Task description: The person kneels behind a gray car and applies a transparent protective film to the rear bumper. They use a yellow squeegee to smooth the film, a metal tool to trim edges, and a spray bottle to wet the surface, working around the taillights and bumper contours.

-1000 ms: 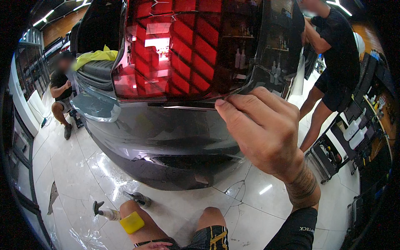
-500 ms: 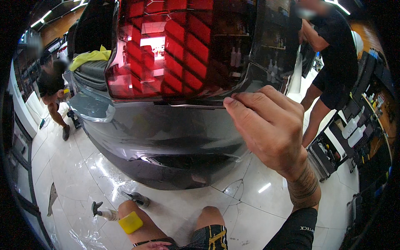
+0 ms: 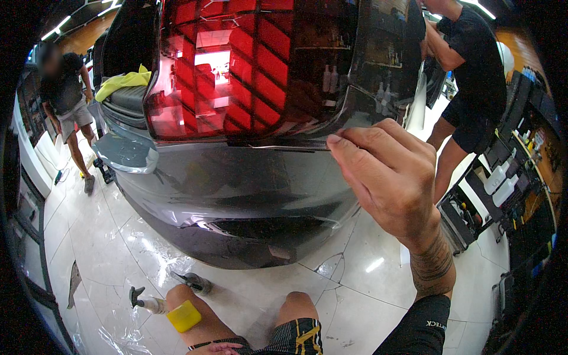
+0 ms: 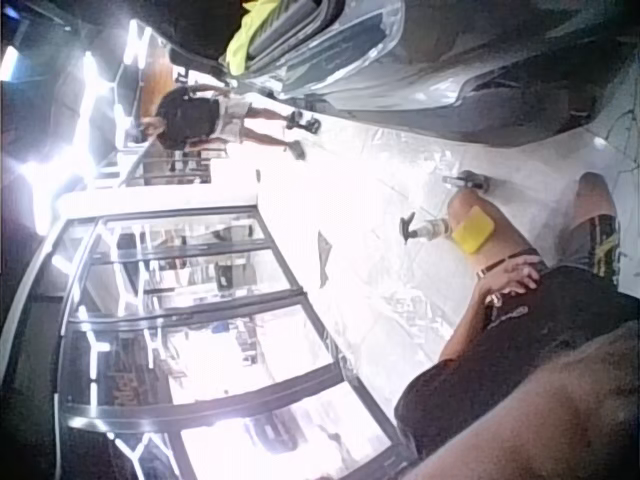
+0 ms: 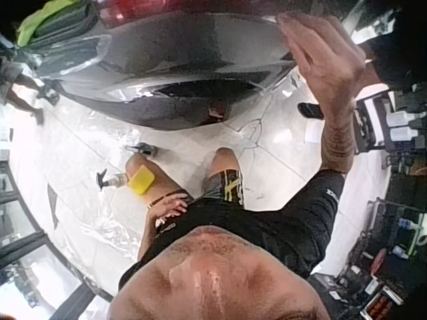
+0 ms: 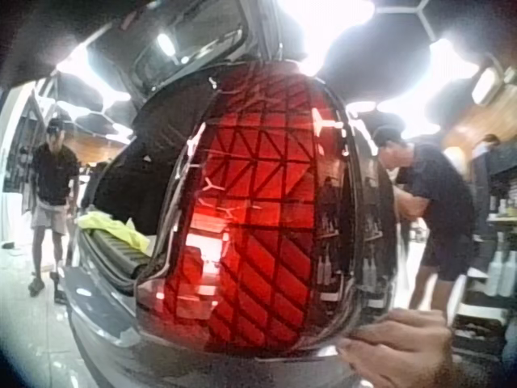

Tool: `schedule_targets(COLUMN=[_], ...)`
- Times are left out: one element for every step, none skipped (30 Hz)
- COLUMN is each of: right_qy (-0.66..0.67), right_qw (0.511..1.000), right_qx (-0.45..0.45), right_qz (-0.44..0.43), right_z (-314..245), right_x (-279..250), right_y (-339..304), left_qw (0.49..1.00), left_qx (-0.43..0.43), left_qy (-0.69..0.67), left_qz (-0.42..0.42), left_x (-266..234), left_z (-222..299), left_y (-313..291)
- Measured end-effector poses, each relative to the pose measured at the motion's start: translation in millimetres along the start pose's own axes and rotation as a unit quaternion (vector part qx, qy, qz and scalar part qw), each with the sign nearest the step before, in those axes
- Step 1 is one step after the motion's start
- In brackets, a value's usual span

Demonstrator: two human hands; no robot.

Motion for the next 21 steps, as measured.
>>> schedule_targets(right_qy=[-0.001,-0.002,-0.002,-0.001,0.0,-0.002,-0.004,-0.007,-0.008,-0.01,-0.011,-0.012,-0.012,-0.013,-0.012,-0.011,-0.01,-0.011,-0.013,-0.014,-0.015], right_qw=[1.0,1.0,1.0,1.0,1.0,1.0,1.0,1.0,1.0,1.0,0.999,1.0,1.0,1.0,1.0,1.0,1.0,1.0,1.0,1.0,1.0], right_qx=[0.002,0.004,0.007,0.01,0.013,0.01,0.007,0.003,-0.008,-0.019,-0.029,-0.028,-0.026,-0.024,-0.021,-0.018,-0.015,-0.014,-0.013,-0.011,-0.011], right_qz=[-0.002,-0.003,-0.003,-0.002,-0.002,-0.003,-0.005,-0.006,-0.007,-0.007,-0.008,-0.006,-0.005,-0.004,-0.003,-0.003,-0.003,-0.003,-0.003,-0.003,-0.004], right_z=[0,0,0,1,1,1,2,3,3,4,5,6,8,8,9,9,9,10,11,11,12], right_x=[0,-1,-1,-1,-1,-1,-2,-2,-3,-3,-4,-4,-5,-5,-5,-5,-6,-6,-6,-7,-7], right_y=[-1,-1,-2,-2,-3,-3,-4,-4,-3,-2,-2,-3,-5,-6,-6,-6,-6,-6,-7,-8,-8], left_qw=[1.0,1.0,1.0,1.0,1.0,1.0,1.0,1.0,1.0,1.0,1.0,1.0,1.0,1.0,1.0,1.0,1.0,1.0,1.0,1.0,1.0], left_qx=[0.002,0.004,0.004,0.003,0.003,0.004,0.005,0.006,0.007,0.007,0.008,0.007,0.007,0.007,0.007,0.007,0.006,0.005,0.003,0.002,0.002], left_qy=[-0.001,-0.002,0.001,0.005,0.008,0.01,0.012,0.014,0.015,0.017,0.018,0.021,0.024,0.027,0.025,0.024,0.022,0.021,0.02,0.019,0.017], left_qz=[-0.001,-0.002,-0.001,0.0,0.001,0.002,0.003,0.004,0.005,0.006,0.006,0.007,0.007,0.007,0.008,0.008,0.009,0.009,0.009,0.01,0.009], left_x=[0,0,0,0,1,1,2,2,1,0,0,0,0,0,0,0,0,0,-2,-2,-2], left_z=[0,-1,0,0,1,1,2,2,2,0,0,0,1,2,2,2,2,1,-1,-2,-1], left_y=[0,-1,-1,-1,-1,-2,-2,-3,-2,-2,-2,-2,-2,-3,-3,-3,-4,-3,-2,-2,-1])
Point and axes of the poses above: each hand's wrist, its own y-axis towards the middle knuckle, its own x-axis out of the palm, z = x × y, the point moved 2 cm from there along y, towards the middle knuckle, and after that the axes turned 7 degrees about z, right-handed, at the moved point
